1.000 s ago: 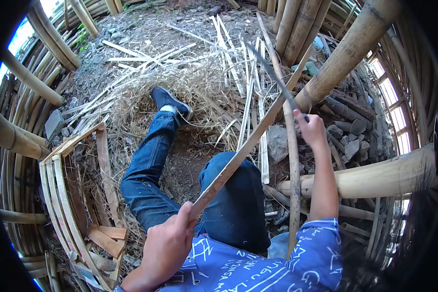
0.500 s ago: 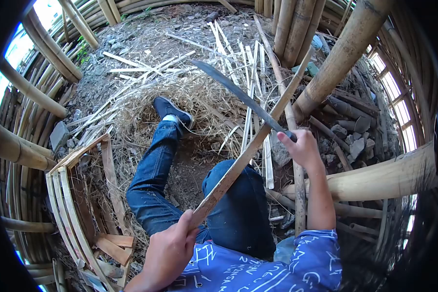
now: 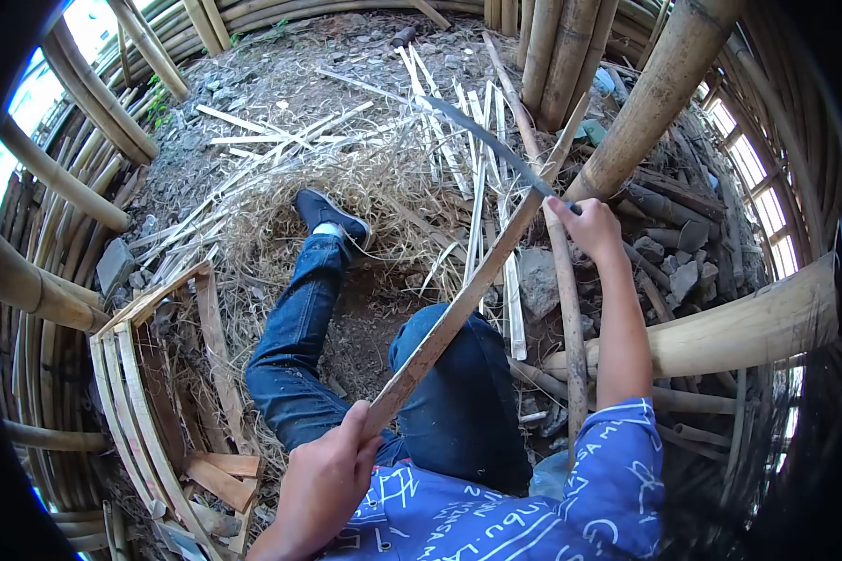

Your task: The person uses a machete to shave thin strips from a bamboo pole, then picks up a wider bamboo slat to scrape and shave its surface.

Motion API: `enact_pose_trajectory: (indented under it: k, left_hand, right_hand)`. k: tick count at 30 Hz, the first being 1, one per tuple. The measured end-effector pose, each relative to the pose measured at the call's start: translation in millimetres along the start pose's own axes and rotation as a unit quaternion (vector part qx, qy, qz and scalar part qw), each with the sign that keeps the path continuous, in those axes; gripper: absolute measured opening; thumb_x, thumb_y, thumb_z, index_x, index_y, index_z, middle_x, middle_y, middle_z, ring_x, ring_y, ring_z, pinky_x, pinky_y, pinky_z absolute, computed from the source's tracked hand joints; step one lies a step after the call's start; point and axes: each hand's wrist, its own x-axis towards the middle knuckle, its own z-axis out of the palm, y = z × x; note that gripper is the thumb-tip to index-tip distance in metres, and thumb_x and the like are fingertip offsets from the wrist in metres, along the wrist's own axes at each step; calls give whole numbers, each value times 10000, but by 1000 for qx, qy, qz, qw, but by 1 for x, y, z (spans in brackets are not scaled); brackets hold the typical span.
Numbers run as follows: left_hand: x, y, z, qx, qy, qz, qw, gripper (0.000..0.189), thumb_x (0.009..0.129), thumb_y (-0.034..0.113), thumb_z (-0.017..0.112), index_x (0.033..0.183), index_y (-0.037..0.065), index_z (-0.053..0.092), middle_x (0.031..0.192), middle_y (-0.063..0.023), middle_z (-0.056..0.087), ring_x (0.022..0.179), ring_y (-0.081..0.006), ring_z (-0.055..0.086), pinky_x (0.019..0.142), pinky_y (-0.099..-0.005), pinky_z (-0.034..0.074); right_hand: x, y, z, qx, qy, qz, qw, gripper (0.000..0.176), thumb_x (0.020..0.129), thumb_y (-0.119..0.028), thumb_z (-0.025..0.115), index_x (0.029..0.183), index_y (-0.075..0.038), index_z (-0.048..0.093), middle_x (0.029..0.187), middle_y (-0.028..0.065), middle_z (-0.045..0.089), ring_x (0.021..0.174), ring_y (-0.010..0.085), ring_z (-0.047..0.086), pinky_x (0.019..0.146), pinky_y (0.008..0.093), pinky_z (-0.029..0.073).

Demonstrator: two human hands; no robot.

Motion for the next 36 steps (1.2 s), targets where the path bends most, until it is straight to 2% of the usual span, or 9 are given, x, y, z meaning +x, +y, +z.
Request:
enact_pose_trajectory:
  k: [4,17,20,22,26,29,31,34,36]
  left_hand:
    - [-1,3,-6,2,14,-33,999,409,860,153,673,1229,57,526,766,-228,645,685,-412,645,584,-486,500]
    - [2,13,-8,30,-11,-73,997,432,856,191,685,1236,52,532,771,-231,655,692,-418,650,588,-486,509]
    - [-1,5,-5,17,-19,-53,998,437,859,192,684,1236,38,528,771,-237,653,696,-420,649,590,-484,509]
    - [-6,-3,-5,-110,15,24,994,431,885,115,617,1264,-44,487,872,-270,636,762,-439,635,647,-474,500]
    - [-6,4,-10,-114,7,20,993,455,919,48,545,1345,-44,416,887,-294,620,788,-458,624,663,-488,494]
    - [-5,5,-8,-111,0,-3,994,471,914,74,570,1348,-34,423,890,-291,623,787,-460,625,660,-487,494]
    - [2,13,-8,-2,-3,-54,999,440,860,186,684,1239,30,527,771,-239,653,698,-420,649,596,-480,511]
    - [2,6,-7,-11,-10,-43,999,453,857,182,688,1245,15,522,763,-237,651,691,-417,649,608,-471,512]
    - [3,13,-10,-5,-21,-62,998,449,857,188,690,1242,23,530,756,-235,650,689,-415,650,615,-465,511]
  right_hand:
    - [36,31,0,18,17,83,996,823,785,-761,508,843,32,720,922,290,679,969,421,656,870,463,501]
    - [84,45,29,25,9,122,992,940,787,-790,464,1096,75,664,1145,309,622,1140,400,590,980,448,453]
    - [77,31,20,1,13,138,990,951,785,-792,464,1128,76,650,1169,298,619,1141,397,592,981,448,455]
    - [75,27,18,-19,20,143,989,953,779,-792,473,1127,78,650,1168,292,622,1139,392,596,979,453,460]
    - [75,20,19,-22,17,150,988,946,769,-790,491,1121,73,654,1172,281,627,1138,387,599,967,456,468]
    - [75,14,23,-11,39,134,990,934,770,-788,494,1072,78,671,1121,288,644,1109,395,614,955,464,471]
    - [65,13,21,17,15,66,998,926,773,-800,482,993,75,692,1032,298,666,1048,405,640,909,474,490]
    - [40,-1,21,47,-47,44,997,905,776,-811,470,893,55,706,947,305,673,982,418,658,856,475,507]
    - [22,-5,31,59,11,-26,998,810,810,-737,524,692,56,640,703,276,633,790,409,677,726,473,500]
